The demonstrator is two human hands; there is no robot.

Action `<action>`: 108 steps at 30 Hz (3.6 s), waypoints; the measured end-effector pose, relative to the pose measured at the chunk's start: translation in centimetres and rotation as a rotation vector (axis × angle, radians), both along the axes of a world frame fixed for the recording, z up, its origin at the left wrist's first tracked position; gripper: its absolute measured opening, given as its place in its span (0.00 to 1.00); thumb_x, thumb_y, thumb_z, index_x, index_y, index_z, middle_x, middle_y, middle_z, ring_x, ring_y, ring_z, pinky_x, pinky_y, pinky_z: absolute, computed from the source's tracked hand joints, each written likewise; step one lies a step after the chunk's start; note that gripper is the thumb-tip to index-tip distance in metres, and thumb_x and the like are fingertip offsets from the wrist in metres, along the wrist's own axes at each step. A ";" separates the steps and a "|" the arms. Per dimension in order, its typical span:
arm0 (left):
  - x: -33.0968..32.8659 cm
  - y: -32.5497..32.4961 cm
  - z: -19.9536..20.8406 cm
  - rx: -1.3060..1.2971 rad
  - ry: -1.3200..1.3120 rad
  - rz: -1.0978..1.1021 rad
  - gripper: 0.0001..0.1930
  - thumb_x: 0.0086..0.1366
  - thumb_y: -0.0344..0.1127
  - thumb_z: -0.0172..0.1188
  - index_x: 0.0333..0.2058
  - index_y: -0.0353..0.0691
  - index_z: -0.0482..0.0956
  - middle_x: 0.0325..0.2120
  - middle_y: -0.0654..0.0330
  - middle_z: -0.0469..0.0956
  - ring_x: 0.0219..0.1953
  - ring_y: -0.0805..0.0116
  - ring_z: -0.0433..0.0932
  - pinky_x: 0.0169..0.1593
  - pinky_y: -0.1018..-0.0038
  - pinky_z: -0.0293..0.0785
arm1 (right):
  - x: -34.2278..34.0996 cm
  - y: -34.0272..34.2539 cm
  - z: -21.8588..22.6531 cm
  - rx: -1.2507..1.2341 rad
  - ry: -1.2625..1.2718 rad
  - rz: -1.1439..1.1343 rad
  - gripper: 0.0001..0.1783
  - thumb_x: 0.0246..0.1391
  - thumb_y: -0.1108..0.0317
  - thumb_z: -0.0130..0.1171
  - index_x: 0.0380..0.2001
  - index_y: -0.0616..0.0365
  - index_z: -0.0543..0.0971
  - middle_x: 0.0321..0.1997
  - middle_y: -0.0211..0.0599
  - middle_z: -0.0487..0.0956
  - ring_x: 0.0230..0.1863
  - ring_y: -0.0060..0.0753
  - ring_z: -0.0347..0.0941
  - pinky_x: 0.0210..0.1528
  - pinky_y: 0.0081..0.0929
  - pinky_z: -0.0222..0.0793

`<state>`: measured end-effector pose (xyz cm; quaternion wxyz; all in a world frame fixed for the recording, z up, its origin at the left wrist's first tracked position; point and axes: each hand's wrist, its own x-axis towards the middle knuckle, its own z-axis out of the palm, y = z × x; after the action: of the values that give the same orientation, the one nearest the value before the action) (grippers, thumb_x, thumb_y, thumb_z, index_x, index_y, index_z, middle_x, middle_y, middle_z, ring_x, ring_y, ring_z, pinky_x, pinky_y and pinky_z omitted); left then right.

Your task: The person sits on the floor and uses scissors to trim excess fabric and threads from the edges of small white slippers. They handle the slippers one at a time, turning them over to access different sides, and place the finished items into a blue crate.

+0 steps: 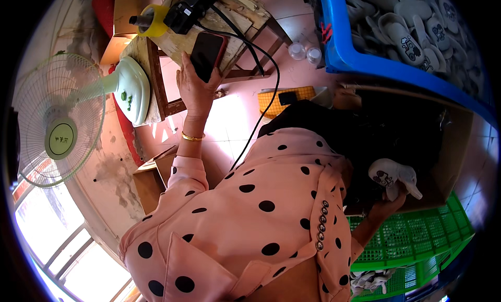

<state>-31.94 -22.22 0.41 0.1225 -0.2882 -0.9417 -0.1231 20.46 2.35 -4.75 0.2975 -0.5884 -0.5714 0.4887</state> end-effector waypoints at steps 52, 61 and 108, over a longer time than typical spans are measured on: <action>24.0 23.9 4.7 0.197 -1.339 -1.461 0.17 0.52 0.24 0.66 0.42 0.34 0.75 0.35 0.59 0.79 0.40 0.62 0.77 0.45 0.67 0.74 | -9.1 -0.6 16.1 0.217 -0.331 -0.075 0.24 0.48 0.59 0.67 0.44 0.60 0.73 0.27 0.40 0.79 0.28 0.24 0.75 0.33 0.23 0.71; 24.0 24.4 8.3 0.298 -1.932 -1.076 0.14 0.55 0.22 0.67 0.42 0.33 0.79 0.37 0.60 0.82 0.40 0.74 0.80 0.45 0.77 0.77 | -10.1 -3.5 16.0 0.399 -0.327 0.011 0.27 0.48 0.65 0.69 0.52 0.56 0.75 0.31 0.41 0.80 0.26 0.27 0.75 0.32 0.23 0.72; 26.3 22.0 -0.9 0.080 -0.589 -2.055 0.09 0.50 0.28 0.66 0.32 0.37 0.79 0.31 0.59 0.81 0.28 0.61 0.81 0.32 0.72 0.79 | -5.2 -9.3 6.8 -0.163 -0.118 -0.038 0.20 0.52 0.61 0.66 0.41 0.67 0.79 0.31 0.48 0.82 0.30 0.30 0.79 0.35 0.24 0.73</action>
<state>-5.66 -0.27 -0.54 -0.2628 -0.8981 -0.2350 -0.2628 15.31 -6.99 2.03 0.2236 -0.6490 -0.5351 0.4924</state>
